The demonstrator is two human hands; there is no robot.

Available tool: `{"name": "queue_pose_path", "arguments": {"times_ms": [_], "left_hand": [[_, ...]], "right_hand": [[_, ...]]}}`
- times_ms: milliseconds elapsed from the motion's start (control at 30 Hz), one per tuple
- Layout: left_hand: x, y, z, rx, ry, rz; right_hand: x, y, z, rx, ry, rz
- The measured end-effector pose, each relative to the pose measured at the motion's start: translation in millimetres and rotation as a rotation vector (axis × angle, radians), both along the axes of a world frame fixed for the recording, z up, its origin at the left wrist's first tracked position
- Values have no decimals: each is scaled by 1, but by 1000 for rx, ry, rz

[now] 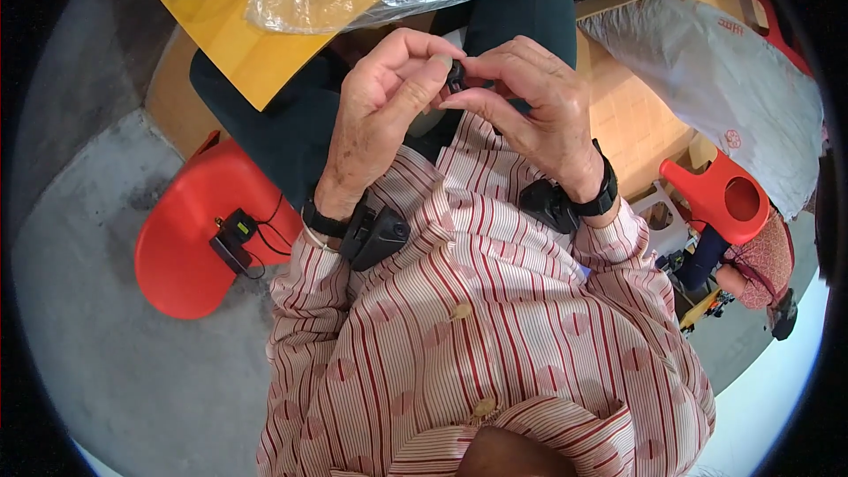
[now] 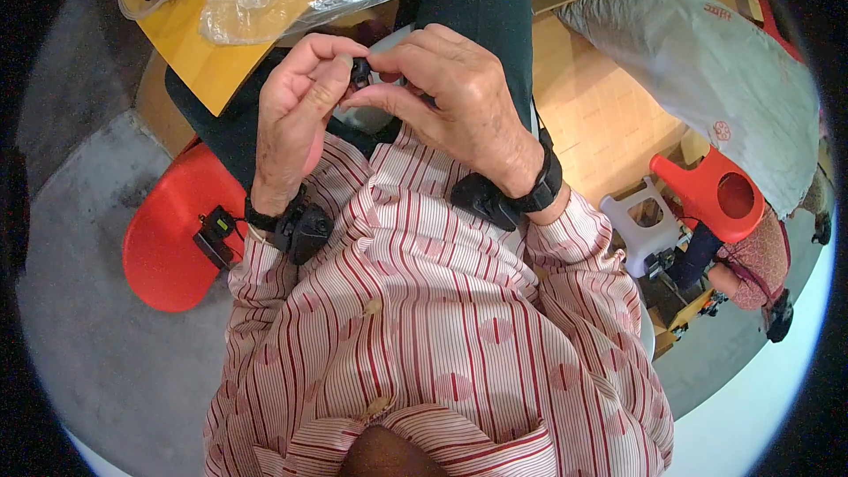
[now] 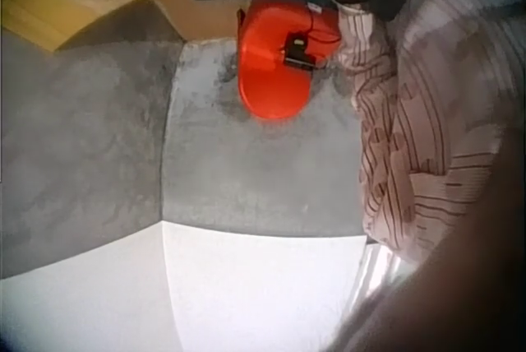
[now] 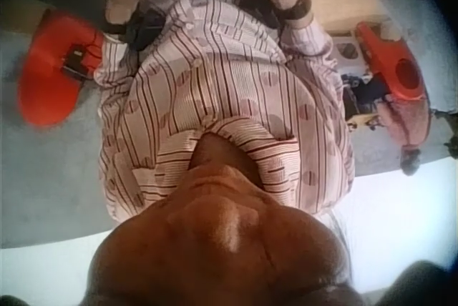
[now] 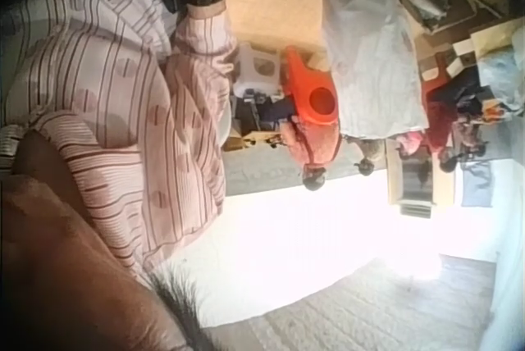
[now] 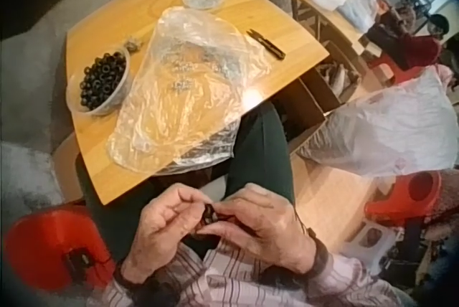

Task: The person assembles plastic components by picking up black plastic pieces and small pins from the table and inserting the pins into the black pieces by hand.

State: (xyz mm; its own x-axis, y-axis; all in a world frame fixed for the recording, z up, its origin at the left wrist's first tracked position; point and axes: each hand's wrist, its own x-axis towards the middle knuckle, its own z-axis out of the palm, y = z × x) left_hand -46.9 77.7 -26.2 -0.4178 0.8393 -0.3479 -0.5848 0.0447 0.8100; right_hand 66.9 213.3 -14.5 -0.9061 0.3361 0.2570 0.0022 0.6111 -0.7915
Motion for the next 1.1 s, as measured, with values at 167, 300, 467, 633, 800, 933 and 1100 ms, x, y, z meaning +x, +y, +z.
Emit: {"name": "queue_pose_path", "arguments": {"times_ms": [167,300,467,633,800,933,1100], "left_hand": [[1,3,-4,-11,52,27],[0,2,-4,6,-20,13],[1,1,-4,3,-84,19],[1,1,-1,18,-74,9],[3,-1,-1,38,-14,23],[3,-1,-3,52,7,24],[3,-2,-7,53,135,14]], "right_hand": [[4,-1,4,-104,-96,-90],[4,-3,6,-177,-100,-139],[-1,3,5,28,60,-24],[0,3,4,60,116,-14],[0,1,4,37,107,-13],[-1,1,4,12,85,-11],[-2,0,2,-41,47,3]]}}
